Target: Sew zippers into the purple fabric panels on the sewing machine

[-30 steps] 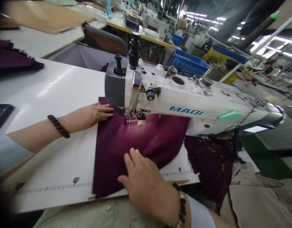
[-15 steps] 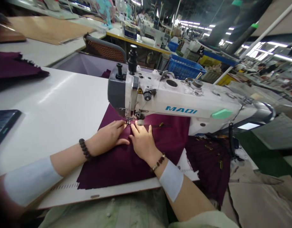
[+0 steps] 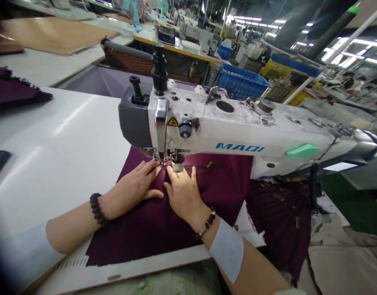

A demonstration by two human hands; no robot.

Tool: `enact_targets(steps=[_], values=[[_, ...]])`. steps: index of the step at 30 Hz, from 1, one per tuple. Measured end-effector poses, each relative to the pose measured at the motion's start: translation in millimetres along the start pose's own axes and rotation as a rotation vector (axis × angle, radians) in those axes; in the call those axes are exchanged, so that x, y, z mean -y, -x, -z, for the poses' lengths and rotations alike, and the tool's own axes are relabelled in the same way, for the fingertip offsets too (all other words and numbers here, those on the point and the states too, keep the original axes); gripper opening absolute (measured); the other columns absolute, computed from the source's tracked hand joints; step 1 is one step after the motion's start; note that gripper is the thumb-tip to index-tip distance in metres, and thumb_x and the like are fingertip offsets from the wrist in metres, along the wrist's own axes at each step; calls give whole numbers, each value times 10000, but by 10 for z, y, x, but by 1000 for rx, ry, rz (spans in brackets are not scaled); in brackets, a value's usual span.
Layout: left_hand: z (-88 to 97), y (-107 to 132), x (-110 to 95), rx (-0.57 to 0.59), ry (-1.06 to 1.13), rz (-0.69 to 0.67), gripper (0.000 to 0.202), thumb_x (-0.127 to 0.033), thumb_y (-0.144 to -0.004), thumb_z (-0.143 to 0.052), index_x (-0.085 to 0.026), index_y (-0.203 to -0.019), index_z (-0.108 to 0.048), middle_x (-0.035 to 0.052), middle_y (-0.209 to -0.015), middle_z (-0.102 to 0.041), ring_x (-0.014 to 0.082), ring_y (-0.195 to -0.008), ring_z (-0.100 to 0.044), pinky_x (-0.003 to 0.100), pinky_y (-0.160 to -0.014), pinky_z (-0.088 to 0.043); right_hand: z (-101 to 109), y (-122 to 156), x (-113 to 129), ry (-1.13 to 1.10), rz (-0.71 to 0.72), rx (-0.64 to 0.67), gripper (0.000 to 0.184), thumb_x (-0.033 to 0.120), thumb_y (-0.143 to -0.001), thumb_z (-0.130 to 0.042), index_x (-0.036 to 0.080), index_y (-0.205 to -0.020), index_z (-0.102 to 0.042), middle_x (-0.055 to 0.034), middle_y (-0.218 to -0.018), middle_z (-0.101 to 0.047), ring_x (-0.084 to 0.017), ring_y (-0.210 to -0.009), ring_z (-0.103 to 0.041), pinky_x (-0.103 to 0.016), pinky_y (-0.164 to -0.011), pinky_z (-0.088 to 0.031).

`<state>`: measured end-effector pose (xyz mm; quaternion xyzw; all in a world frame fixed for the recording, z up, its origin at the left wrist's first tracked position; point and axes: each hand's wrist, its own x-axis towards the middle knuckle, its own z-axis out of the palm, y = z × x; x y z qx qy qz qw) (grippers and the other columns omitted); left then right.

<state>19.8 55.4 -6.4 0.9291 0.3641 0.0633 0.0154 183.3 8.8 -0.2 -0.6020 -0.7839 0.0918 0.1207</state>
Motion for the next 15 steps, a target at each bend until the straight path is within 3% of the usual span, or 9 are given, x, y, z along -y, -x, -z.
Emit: enact_targets(steps=[8, 15], values=[[13, 5, -8, -38, 12, 1, 771, -619, -691, -593, 2, -1142, -514, 220, -1188, -516, 321, -1125, -483, 438, -988, -391, 2, -5, -32, -40, 33, 10, 430, 226, -905, -414, 165, -1330, -393, -72, -1420, -376, -211, -1326, -319, -580, -1088, -161], [44, 1, -10, -31, 49, 20, 732, -602, -683, -625, -26, -1121, -513, 191, -1146, -529, 298, -1083, -505, 422, -997, -385, -29, -1, -25, -44, 34, -27, 397, 207, -896, -421, 143, -1287, -445, -105, -1400, -401, -219, -1314, -342, -540, -1086, -207]])
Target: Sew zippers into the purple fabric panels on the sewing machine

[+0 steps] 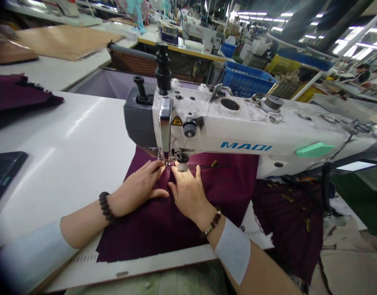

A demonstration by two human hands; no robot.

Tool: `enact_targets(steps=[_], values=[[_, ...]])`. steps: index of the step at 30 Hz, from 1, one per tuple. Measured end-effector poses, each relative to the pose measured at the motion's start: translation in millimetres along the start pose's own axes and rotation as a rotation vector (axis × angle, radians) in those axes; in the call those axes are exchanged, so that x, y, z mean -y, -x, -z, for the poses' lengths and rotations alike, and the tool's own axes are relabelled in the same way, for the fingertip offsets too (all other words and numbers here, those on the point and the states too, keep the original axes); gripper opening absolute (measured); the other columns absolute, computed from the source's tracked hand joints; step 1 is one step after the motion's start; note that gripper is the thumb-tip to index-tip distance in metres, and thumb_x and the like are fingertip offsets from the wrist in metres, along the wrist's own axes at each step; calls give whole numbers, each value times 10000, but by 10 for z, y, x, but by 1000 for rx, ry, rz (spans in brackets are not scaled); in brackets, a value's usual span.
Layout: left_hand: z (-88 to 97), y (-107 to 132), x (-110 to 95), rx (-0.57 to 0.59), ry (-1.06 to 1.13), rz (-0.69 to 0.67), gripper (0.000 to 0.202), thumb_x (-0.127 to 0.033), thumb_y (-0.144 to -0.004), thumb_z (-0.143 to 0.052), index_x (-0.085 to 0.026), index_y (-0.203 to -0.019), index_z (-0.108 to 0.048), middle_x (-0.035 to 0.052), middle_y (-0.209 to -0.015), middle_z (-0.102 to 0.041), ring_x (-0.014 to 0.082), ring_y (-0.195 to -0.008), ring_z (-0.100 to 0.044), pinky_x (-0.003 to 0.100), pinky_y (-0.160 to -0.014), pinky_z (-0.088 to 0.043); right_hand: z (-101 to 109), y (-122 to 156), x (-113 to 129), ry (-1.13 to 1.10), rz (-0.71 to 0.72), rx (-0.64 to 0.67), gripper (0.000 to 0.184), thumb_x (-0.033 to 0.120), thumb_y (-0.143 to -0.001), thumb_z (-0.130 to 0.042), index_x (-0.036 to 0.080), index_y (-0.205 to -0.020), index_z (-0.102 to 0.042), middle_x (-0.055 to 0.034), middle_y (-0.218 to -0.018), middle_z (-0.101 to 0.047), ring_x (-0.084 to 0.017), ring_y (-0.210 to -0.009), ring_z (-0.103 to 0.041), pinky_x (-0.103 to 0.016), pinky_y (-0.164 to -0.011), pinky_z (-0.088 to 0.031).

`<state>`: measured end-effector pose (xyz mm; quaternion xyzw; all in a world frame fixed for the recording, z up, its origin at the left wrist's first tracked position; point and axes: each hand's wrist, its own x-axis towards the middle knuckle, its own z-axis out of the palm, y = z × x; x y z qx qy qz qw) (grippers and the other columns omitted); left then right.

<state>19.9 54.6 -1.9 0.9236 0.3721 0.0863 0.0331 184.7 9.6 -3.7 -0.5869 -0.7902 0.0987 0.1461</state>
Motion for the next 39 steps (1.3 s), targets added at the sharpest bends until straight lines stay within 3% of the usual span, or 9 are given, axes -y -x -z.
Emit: enact_targets(steps=[10, 21, 39], values=[[-20, 9, 44, -6, 35, -9, 743, -596, -697, -621, -41, -1172, -486, 189, -1175, -511, 299, -1103, -491, 432, -999, -388, -13, -11, 5, 17, -10, 7, 407, 224, -900, -414, 159, -1301, -427, -101, -1399, -404, -225, -1317, -334, -568, -1073, -197], [-16, -46, 81, -19, 25, -25, 711, -585, -699, -630, -37, -1135, -509, 188, -1151, -514, 306, -1077, -492, 431, -980, -385, -9, -67, 3, 24, -16, 10, 402, 234, -913, -397, 118, -1295, -442, -112, -1364, -448, -221, -1292, -365, -485, -1091, -227], [-11, -96, 124, -43, 25, -47, 661, -592, -724, -606, -57, -1106, -535, 165, -1125, -521, 299, -1063, -495, 420, -976, -393, -1, -132, -19, 35, -13, 5, 391, 254, -917, -410, 125, -1284, -441, -118, -1296, -510, -222, -1254, -404, -470, -1081, -243]])
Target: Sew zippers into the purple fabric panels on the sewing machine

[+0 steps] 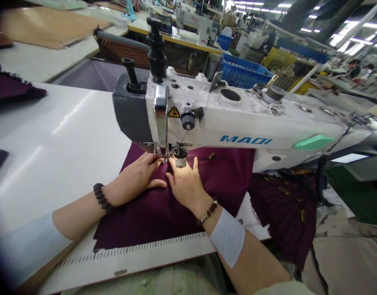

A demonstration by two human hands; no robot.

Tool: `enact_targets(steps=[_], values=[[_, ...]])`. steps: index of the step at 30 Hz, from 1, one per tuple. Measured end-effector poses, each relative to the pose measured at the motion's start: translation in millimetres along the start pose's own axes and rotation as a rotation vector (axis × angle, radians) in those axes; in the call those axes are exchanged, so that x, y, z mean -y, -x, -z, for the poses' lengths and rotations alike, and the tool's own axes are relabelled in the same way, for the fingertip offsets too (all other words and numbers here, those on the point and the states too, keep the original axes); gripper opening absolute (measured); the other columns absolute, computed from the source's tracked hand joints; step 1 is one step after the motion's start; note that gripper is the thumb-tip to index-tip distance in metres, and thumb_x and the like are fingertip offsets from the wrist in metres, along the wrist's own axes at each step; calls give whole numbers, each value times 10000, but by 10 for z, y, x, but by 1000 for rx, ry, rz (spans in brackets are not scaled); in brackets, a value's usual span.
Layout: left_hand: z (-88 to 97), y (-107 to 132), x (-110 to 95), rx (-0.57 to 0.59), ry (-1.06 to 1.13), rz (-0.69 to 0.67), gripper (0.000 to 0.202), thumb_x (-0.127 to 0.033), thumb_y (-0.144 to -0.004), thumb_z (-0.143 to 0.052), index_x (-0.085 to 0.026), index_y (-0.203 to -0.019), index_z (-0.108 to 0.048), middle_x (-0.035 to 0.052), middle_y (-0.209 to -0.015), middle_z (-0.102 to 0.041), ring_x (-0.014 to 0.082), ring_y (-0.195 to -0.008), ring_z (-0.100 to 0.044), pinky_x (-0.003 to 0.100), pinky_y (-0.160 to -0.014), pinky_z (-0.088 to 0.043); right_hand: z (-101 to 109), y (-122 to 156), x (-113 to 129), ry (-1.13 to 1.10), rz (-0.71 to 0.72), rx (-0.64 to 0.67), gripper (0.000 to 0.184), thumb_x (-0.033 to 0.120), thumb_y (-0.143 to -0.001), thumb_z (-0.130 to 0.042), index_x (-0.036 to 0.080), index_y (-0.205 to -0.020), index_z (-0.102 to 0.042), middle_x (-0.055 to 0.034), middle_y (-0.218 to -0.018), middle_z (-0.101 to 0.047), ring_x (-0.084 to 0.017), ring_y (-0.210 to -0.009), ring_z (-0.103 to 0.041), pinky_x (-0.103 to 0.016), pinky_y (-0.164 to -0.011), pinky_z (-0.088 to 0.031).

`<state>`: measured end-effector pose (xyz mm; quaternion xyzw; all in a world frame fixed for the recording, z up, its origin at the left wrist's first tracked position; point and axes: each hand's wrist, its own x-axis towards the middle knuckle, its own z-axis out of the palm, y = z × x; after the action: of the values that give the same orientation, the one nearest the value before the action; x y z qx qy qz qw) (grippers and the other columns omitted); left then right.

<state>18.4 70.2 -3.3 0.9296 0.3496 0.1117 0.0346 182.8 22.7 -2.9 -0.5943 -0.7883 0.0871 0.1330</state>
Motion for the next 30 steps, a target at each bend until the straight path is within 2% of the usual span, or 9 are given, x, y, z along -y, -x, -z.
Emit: enact_targets(steps=[8, 17, 20, 23, 26, 28, 29, 30], values=[[-1, -2, 11, 1, -6, 9, 675, -590, -717, -607, -42, -1105, -535, 193, -1167, -507, 305, -1063, -500, 448, -990, -383, 0, -4, -4, -33, 1, 3, 391, 234, -908, -414, 126, -1283, -437, -109, -1297, -509, -214, -1237, -421, -454, -1087, -242], [-12, 18, -3, 9, 53, 28, 707, -567, -712, -630, -35, -1164, -512, 211, -1205, -510, 321, -1154, -466, 480, -1022, -367, 7, 14, -3, -61, 5, -7, 393, 232, -900, -425, 141, -1282, -442, -112, -1296, -507, -223, -1231, -429, -477, -1077, -258], [18, 3, -6, 40, 46, 48, 702, -550, -737, -626, -46, -1205, -488, 223, -1281, -471, 317, -1225, -423, 478, -1052, -327, -9, -9, -27, -130, 3, -21, 381, 221, -889, -429, 137, -1259, -465, -113, -1252, -545, -221, -1187, -476, -484, -1072, -280], [100, 122, -94, 151, 1, 42, 847, -614, -711, -618, -34, -1294, -416, 256, -1376, -376, 345, -1309, -320, 510, -1068, -280, 21, -10, -57, -246, 11, -19, 364, 233, -895, -390, 138, -1230, -499, -113, -1245, -555, -219, -1169, -501, -490, -1065, -308], [138, 353, -222, 227, -47, 42, 1079, -788, -602, -545, -32, -1350, -363, 292, -1431, -232, 416, -1338, -203, 595, -1037, -270, 196, 97, -75, -351, -4, -21, 388, 316, -906, -347, 154, -1198, -544, -115, -1238, -561, -230, -1206, -479, -494, -1072, -309], [124, 421, -193, 220, -89, 74, 1016, -797, -647, -483, -71, -1352, -388, 272, -1436, -226, 402, -1338, -219, 604, -1024, -285, 412, 265, -73, -465, -34, 39, 406, 416, -905, -326, 242, -1170, -579, -91, -1249, -555, -222, -1227, -463, -472, -1077, -317], [120, 394, -110, 200, -119, 105, 967, -776, -672, -486, -91, -1348, -402, 260, -1435, -240, 387, -1336, -239, 597, -1022, -294, 538, 375, -68, -551, -42, 164, 400, 474, -895, -324, 327, -1171, -574, -61, -1247, -556, -208, -1227, -464, -449, -1077, -328], [128, 324, 23, 168, -157, 152, 916, -741, -692, -514, -99, -1339, -420, 254, -1429, -261, 379, -1329, -266, 591, -1018, -304, 666, 495, -62, -635, -45, 348, 377, 535, -873, -336, 429, -1158, -558, -25, -1245, -553, -192, -1236, -451, -423, -1061, -352]])
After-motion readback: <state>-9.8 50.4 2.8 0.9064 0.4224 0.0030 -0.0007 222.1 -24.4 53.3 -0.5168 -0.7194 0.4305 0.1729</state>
